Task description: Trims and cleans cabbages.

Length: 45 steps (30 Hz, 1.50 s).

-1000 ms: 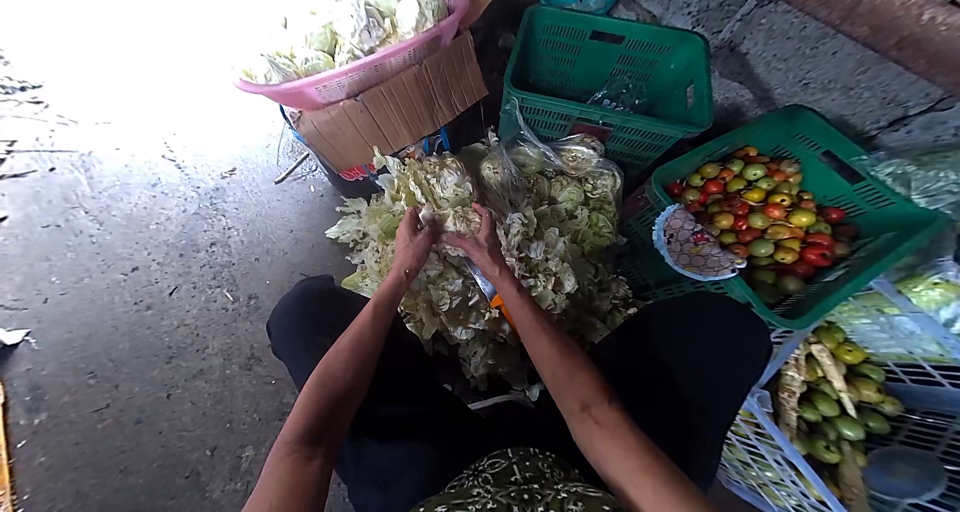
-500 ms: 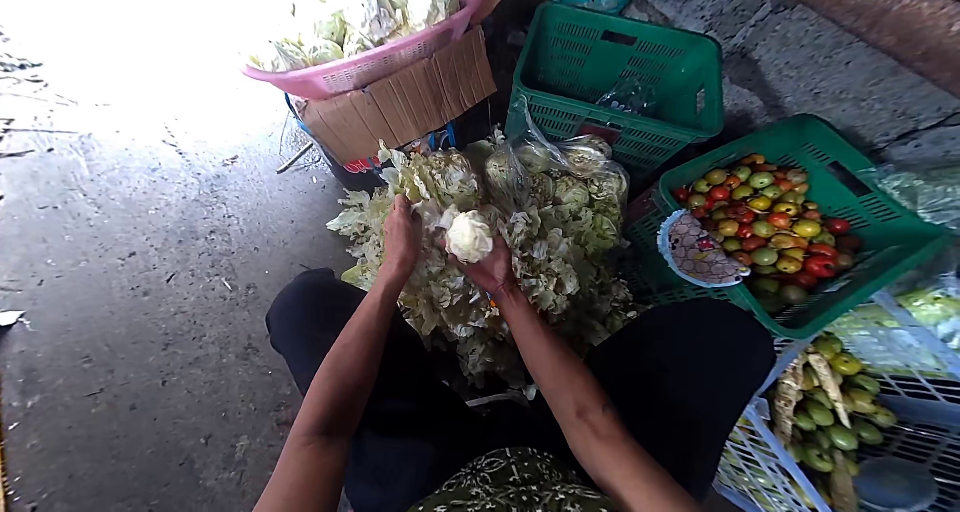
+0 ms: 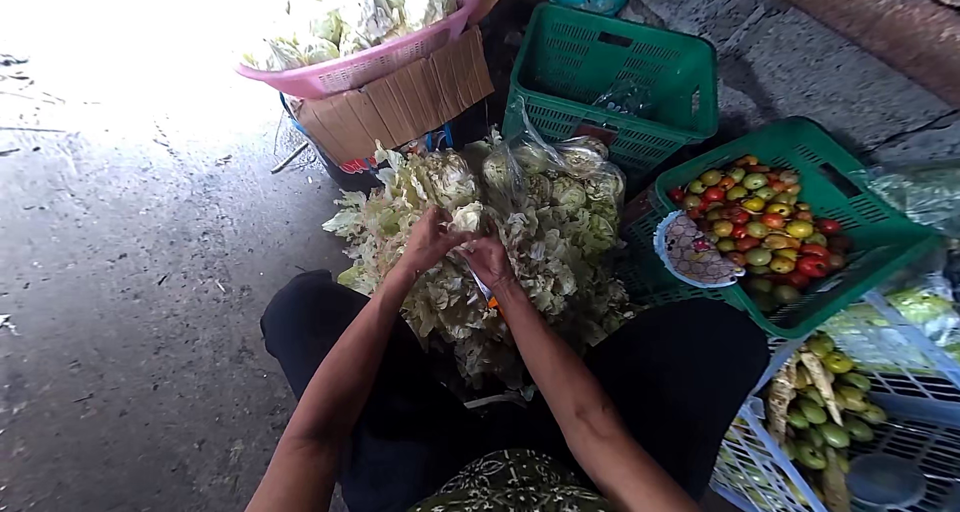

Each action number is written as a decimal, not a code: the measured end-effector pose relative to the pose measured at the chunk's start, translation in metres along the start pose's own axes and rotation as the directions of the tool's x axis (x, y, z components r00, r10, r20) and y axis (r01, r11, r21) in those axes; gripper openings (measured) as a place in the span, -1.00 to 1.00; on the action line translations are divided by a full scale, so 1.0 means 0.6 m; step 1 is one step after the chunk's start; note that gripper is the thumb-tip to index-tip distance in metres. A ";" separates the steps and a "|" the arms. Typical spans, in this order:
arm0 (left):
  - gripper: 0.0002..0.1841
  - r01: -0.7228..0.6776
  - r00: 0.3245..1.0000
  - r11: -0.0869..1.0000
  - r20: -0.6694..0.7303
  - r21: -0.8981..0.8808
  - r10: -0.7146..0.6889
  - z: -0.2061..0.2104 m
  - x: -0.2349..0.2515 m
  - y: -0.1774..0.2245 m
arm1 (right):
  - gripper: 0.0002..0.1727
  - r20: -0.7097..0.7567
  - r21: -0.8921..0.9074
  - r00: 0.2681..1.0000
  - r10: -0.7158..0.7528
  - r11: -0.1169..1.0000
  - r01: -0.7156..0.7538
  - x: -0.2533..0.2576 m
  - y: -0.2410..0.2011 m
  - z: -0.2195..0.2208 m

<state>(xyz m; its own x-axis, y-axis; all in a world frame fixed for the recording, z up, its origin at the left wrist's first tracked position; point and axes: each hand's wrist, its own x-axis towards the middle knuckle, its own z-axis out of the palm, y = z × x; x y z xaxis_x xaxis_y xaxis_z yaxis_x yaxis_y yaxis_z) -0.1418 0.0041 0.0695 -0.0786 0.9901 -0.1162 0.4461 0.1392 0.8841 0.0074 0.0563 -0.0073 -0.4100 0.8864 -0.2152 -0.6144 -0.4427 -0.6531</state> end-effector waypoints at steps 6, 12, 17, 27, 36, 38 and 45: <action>-0.78 -0.210 0.978 0.978 -0.016 0.019 0.210 0.001 0.005 -0.009 | -0.17 -0.259 -0.146 0.966 0.008 0.988 -0.047 0.013 -0.012 0.039; -0.78 -0.183 0.981 0.982 -0.054 0.037 0.185 -0.001 0.008 -0.005 | -0.49 -0.210 0.144 0.975 -0.075 0.984 0.107 0.016 -0.002 0.034; -0.67 -0.129 0.968 0.982 -0.198 0.141 0.156 -0.010 -0.001 -0.023 | -0.55 -0.214 0.249 0.977 -0.018 0.966 0.073 0.013 -0.017 0.018; -0.14 0.070 0.996 0.998 -0.050 -0.003 -0.070 -0.010 0.000 -0.023 | -0.51 -0.020 0.086 0.998 0.060 0.995 -0.058 -0.001 0.001 -0.012; -0.41 0.072 0.989 0.977 0.143 -0.201 -0.043 -0.006 0.009 -0.017 | -0.22 0.070 -0.209 0.996 -0.058 0.975 0.071 0.009 -0.017 -0.004; -0.50 0.067 0.989 0.961 0.142 -0.266 -0.030 -0.006 0.010 -0.017 | -0.36 0.093 -0.244 0.991 -0.099 0.963 0.119 0.011 -0.023 -0.004; -0.59 0.104 0.988 0.991 -0.103 -0.082 -0.112 -0.006 0.001 0.037 | -0.50 0.005 0.002 0.998 -0.060 0.998 0.060 -0.013 -0.049 0.007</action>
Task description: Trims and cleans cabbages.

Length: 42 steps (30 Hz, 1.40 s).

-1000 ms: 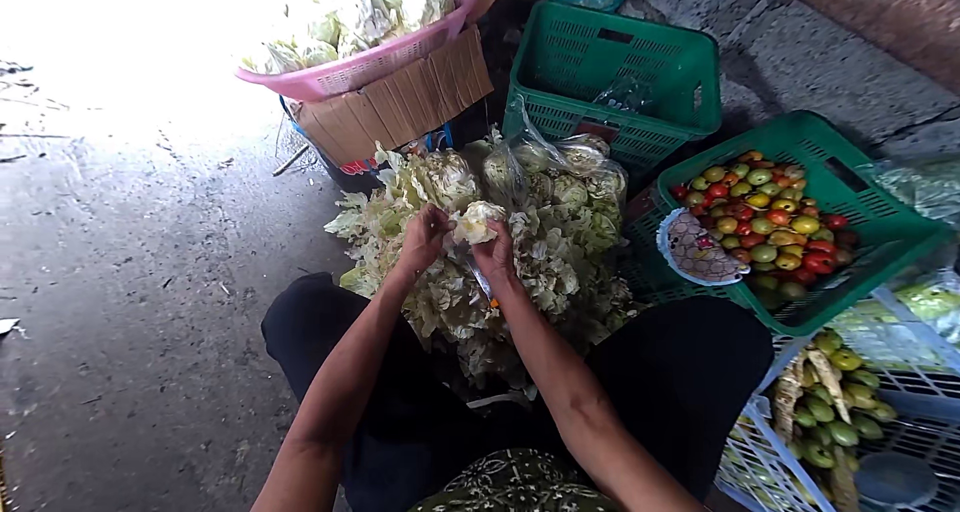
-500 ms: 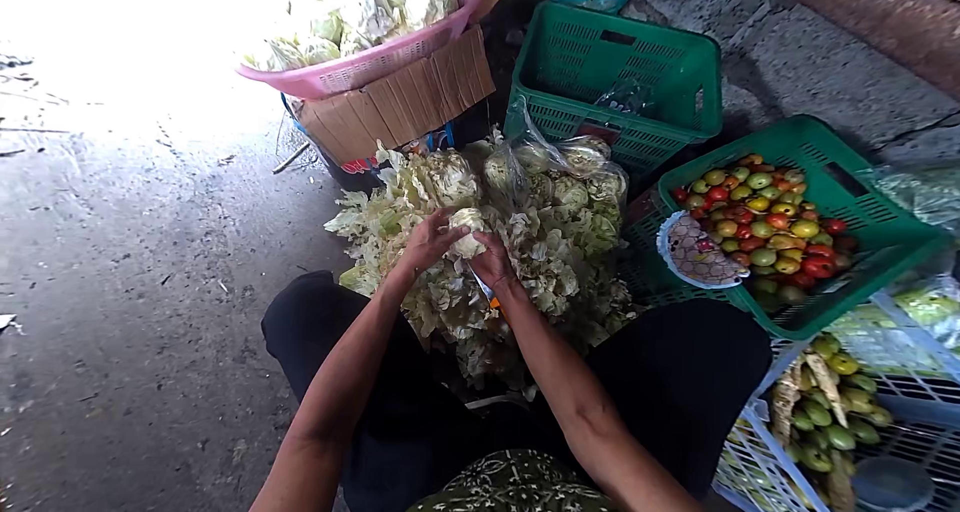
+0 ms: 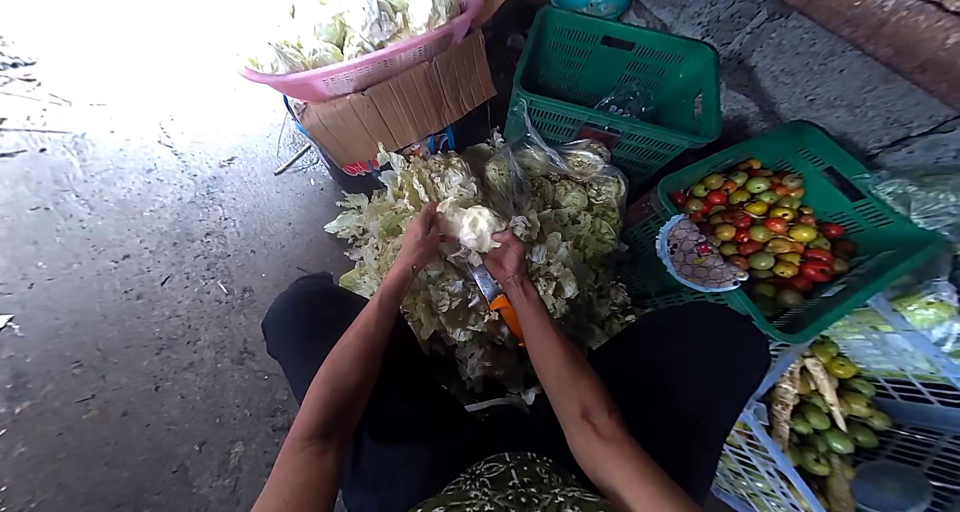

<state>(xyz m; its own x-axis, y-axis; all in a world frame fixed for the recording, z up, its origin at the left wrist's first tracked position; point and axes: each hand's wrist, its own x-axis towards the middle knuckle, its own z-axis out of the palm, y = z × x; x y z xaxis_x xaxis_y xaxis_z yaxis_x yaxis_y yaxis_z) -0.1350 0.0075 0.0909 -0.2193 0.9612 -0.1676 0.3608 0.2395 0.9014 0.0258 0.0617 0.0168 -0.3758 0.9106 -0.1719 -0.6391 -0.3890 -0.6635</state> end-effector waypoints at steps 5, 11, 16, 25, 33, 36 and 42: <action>-0.56 0.150 0.972 0.985 -0.193 0.088 -0.131 -0.003 0.012 -0.013 | -0.32 -0.126 0.102 0.977 0.170 0.982 -0.158 0.007 0.003 0.006; -0.20 -0.059 0.997 0.990 -0.046 0.127 0.066 -0.004 0.011 -0.036 | -0.25 -0.120 0.136 0.979 0.164 0.980 -0.148 0.012 0.004 0.026; -0.12 -0.148 0.984 0.988 0.104 0.039 0.143 0.035 0.031 -0.062 | -0.50 -0.191 0.017 0.968 0.163 0.986 -0.163 0.023 0.019 0.030; -0.48 -0.149 0.984 0.875 0.159 0.461 0.084 0.012 0.042 -0.064 | -0.28 -0.311 -0.130 0.928 0.206 0.958 -0.257 0.043 0.036 0.009; -0.43 -0.099 0.987 0.841 -0.054 0.531 0.150 -0.007 0.048 -0.069 | -0.44 -0.209 -0.120 0.951 0.229 0.959 -0.257 0.036 0.010 -0.004; -0.08 -0.149 0.988 0.979 0.054 0.137 0.143 -0.001 0.047 -0.054 | -0.33 -0.206 -0.153 0.963 0.176 0.966 -0.209 0.037 0.001 0.019; -0.49 -0.078 0.994 0.981 0.057 -0.176 0.089 0.001 0.039 -0.050 | -0.36 -0.144 -0.402 0.984 0.107 0.902 -0.157 0.008 -0.021 0.021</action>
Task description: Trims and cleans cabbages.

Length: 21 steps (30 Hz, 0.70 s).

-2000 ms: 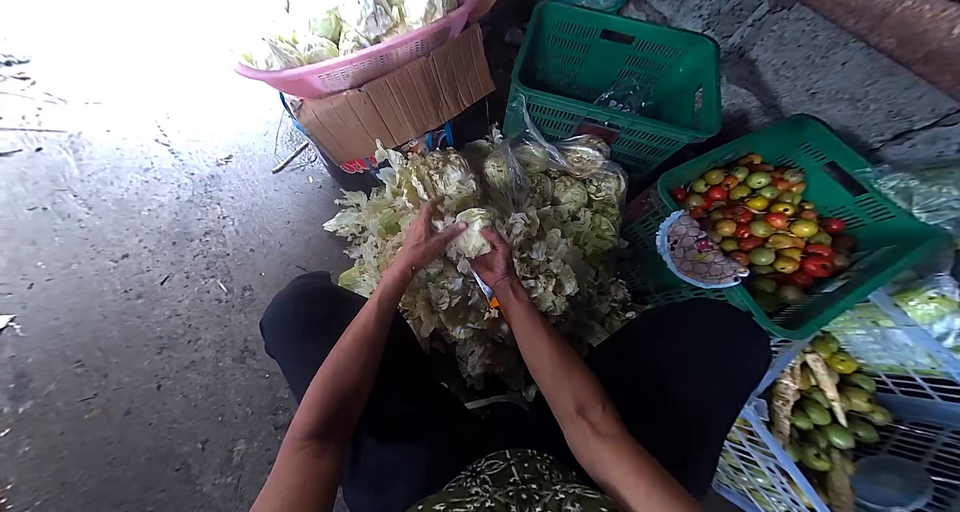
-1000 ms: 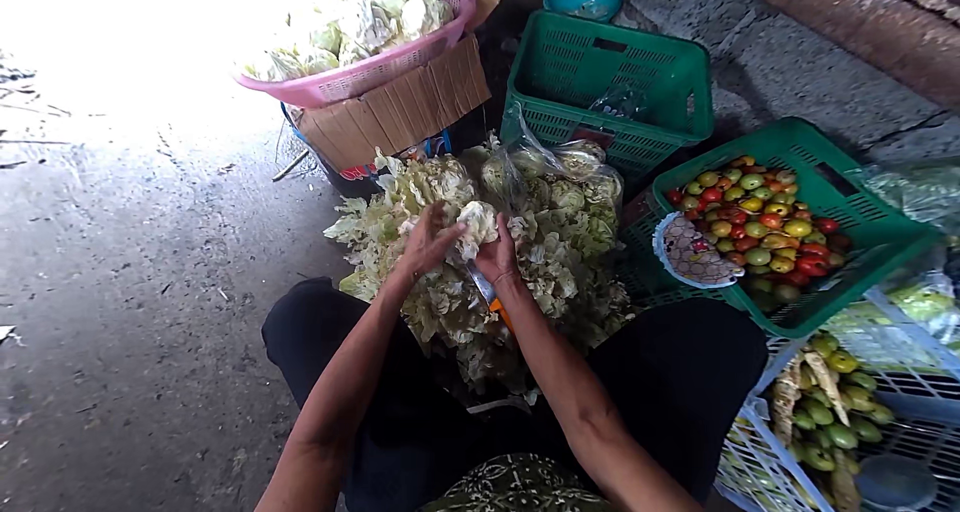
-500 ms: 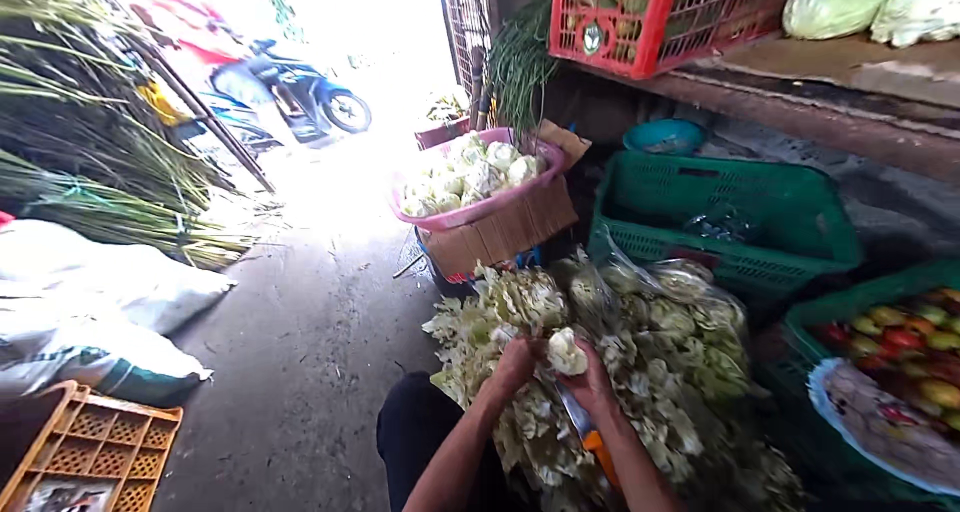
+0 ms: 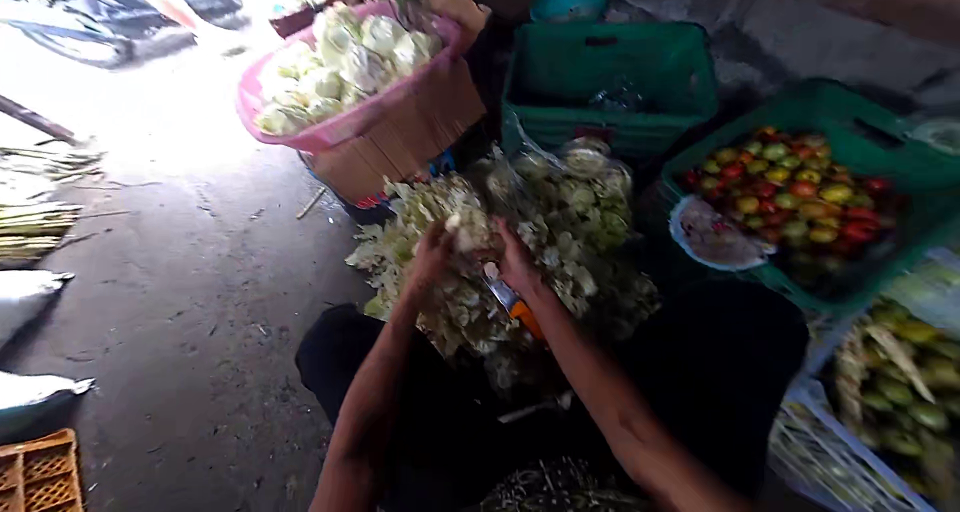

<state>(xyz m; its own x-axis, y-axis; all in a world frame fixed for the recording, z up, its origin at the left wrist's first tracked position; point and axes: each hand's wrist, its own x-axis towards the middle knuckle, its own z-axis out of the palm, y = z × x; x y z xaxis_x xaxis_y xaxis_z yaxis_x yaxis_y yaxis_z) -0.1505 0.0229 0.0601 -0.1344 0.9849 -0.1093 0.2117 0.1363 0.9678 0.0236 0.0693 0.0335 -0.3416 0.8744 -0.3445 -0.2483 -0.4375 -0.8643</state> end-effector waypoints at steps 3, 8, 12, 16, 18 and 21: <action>-0.51 0.067 0.997 0.994 -0.029 -0.089 -0.070 0.002 -0.002 0.005 | -0.54 -0.038 0.015 0.999 0.010 1.000 -0.009 -0.008 -0.012 0.004; -0.53 0.114 0.991 0.988 -0.057 -0.106 -0.120 0.010 0.003 -0.001 | -0.55 0.013 0.154 0.999 0.052 0.987 -0.053 -0.008 -0.008 0.005; -0.40 0.126 0.990 0.984 -0.046 -0.125 -0.132 0.012 0.001 -0.003 | -0.60 -0.053 0.202 0.999 -0.012 0.979 0.023 -0.008 0.007 0.013; -0.29 0.107 0.994 0.975 0.050 -0.196 -0.099 0.012 0.000 -0.002 | -0.57 -0.060 0.070 0.994 -0.093 0.993 0.097 -0.011 0.007 0.015; -0.38 0.127 0.991 0.957 0.065 -0.261 -0.114 0.011 0.002 -0.003 | -0.57 -0.011 0.002 0.989 -0.149 0.989 0.150 -0.021 -0.003 0.017; -0.52 0.186 0.981 0.861 0.036 -0.474 -0.192 0.015 0.006 0.001 | -0.60 0.075 -0.021 0.973 -0.218 0.975 0.220 -0.032 -0.017 0.020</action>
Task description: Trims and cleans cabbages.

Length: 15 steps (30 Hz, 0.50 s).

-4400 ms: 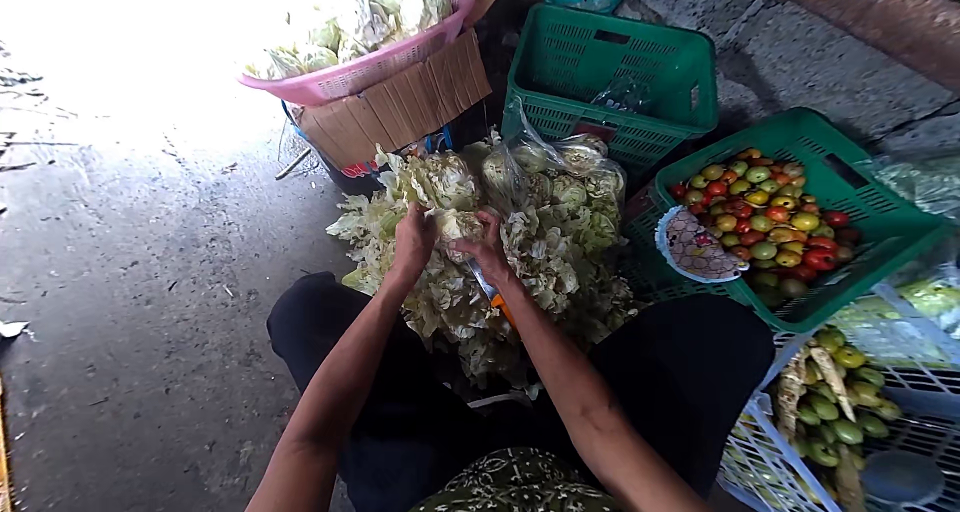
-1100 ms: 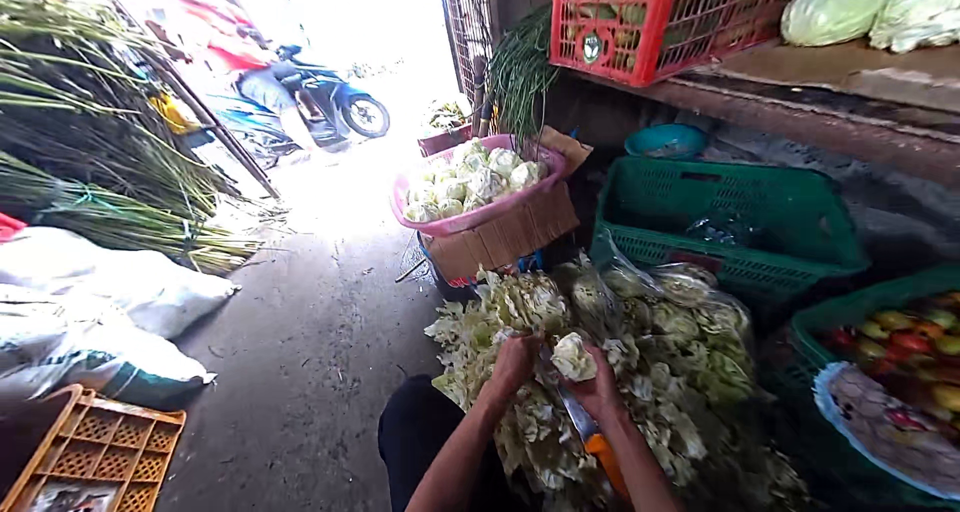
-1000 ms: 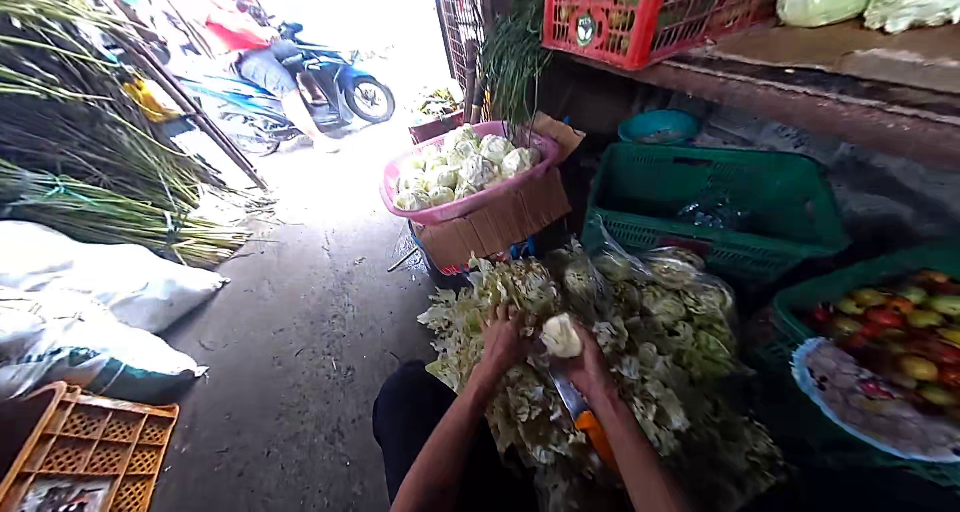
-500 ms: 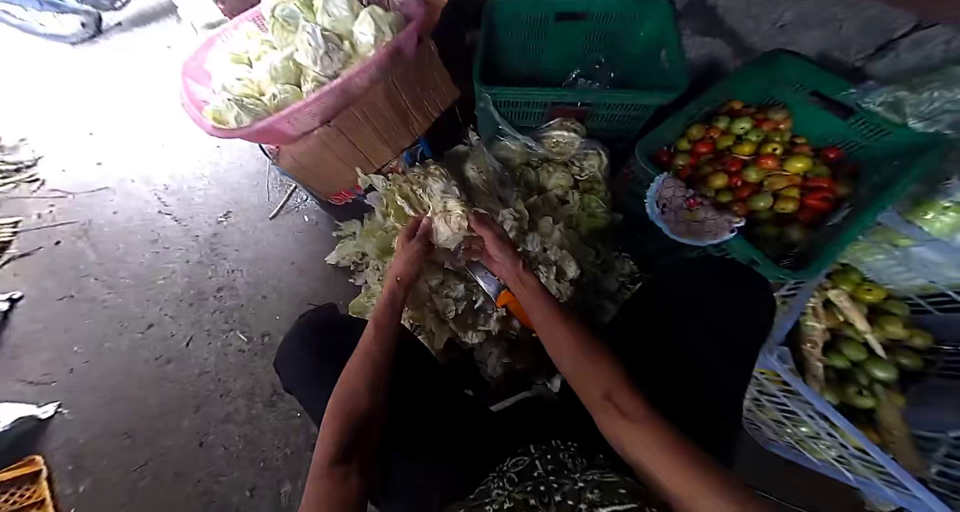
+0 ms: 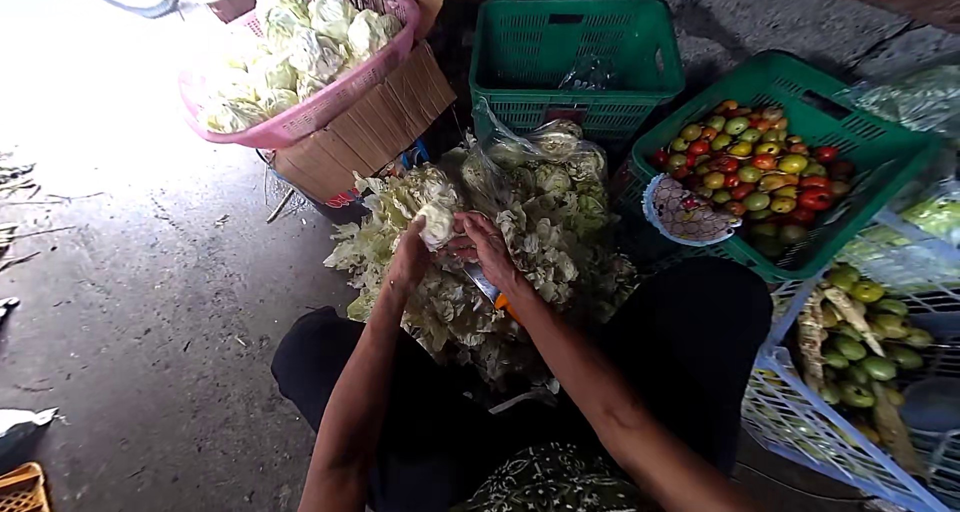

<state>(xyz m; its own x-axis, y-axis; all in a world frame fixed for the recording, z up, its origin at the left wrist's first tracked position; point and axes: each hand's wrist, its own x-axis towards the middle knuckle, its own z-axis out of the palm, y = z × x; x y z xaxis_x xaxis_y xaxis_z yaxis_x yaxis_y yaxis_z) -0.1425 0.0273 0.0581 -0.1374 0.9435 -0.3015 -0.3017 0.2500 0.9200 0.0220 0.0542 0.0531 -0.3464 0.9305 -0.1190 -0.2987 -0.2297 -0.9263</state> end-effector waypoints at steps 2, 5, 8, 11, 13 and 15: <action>-0.44 0.035 0.998 0.980 -0.040 -0.195 -0.043 0.006 -0.005 0.006 | -0.59 0.035 -0.039 0.999 0.023 0.999 -0.021 -0.003 -0.006 -0.006; -0.41 0.058 0.993 0.944 -0.075 -0.325 -0.087 0.003 -0.012 0.012 | -0.57 0.043 -0.607 0.980 0.194 0.784 -0.129 -0.016 0.008 -0.050; -0.40 0.075 0.991 0.914 -0.070 -0.398 -0.112 -0.006 -0.013 0.013 | -0.47 -0.136 -0.977 0.845 0.518 0.073 -0.202 -0.070 0.060 -0.105; -0.42 0.101 0.984 0.916 -0.095 -0.388 -0.148 0.000 -0.019 0.021 | -0.22 -0.283 -0.958 0.817 0.502 -0.108 -0.266 -0.138 0.155 -0.153; -0.54 0.079 0.990 0.974 -0.099 -0.212 -0.102 0.003 -0.025 0.023 | -0.13 -0.281 -0.957 0.862 0.421 -0.051 -0.286 -0.161 0.203 -0.177; -0.52 0.057 0.995 0.995 -0.088 0.078 -0.050 -0.011 -0.022 0.008 | -0.26 -0.277 -0.956 0.900 0.335 -0.003 -0.293 -0.164 0.226 -0.193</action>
<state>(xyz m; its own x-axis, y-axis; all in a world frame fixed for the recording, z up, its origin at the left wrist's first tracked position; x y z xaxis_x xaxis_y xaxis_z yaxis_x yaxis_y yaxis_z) -0.1481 0.0147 0.0650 -0.2049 0.9070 -0.3679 -0.2347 0.3193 0.9181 0.1186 -0.0353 -0.1020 -0.1654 0.8401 -0.5166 0.9526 0.0006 -0.3041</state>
